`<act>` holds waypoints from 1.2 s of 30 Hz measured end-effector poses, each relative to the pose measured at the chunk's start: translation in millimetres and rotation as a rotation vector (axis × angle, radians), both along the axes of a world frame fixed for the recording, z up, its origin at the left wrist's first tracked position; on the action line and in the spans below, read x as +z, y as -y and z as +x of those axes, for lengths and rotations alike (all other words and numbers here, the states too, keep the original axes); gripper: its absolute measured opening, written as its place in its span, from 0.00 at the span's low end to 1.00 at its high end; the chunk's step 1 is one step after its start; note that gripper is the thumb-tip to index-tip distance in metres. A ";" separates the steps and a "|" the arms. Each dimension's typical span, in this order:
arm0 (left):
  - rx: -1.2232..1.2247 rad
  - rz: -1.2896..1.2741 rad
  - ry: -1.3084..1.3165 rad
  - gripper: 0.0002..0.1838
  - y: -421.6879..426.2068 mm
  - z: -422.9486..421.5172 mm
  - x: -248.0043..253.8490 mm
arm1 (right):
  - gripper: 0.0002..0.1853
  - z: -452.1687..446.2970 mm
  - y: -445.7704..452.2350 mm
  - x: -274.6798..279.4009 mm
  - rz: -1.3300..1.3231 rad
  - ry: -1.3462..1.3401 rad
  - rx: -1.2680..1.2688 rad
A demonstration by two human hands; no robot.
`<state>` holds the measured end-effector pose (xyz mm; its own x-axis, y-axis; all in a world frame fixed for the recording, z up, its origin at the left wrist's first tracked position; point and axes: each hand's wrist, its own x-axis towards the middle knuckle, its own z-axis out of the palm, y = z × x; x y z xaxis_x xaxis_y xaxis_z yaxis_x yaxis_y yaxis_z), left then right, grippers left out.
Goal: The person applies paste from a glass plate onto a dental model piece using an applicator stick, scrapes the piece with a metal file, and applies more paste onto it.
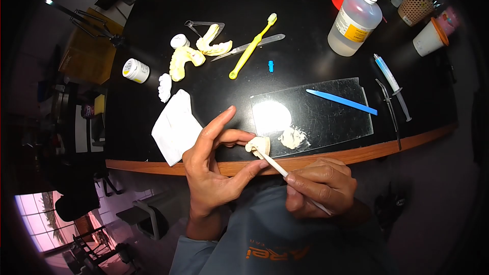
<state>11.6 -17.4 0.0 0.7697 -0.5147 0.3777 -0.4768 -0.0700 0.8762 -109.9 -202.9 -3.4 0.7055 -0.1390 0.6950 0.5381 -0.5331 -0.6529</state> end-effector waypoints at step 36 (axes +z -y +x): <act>0.019 0.037 -0.031 0.53 -2.0 -1.6 0.2 | 0.11 -5.8 3.8 -4.1 -0.045 0.085 -0.095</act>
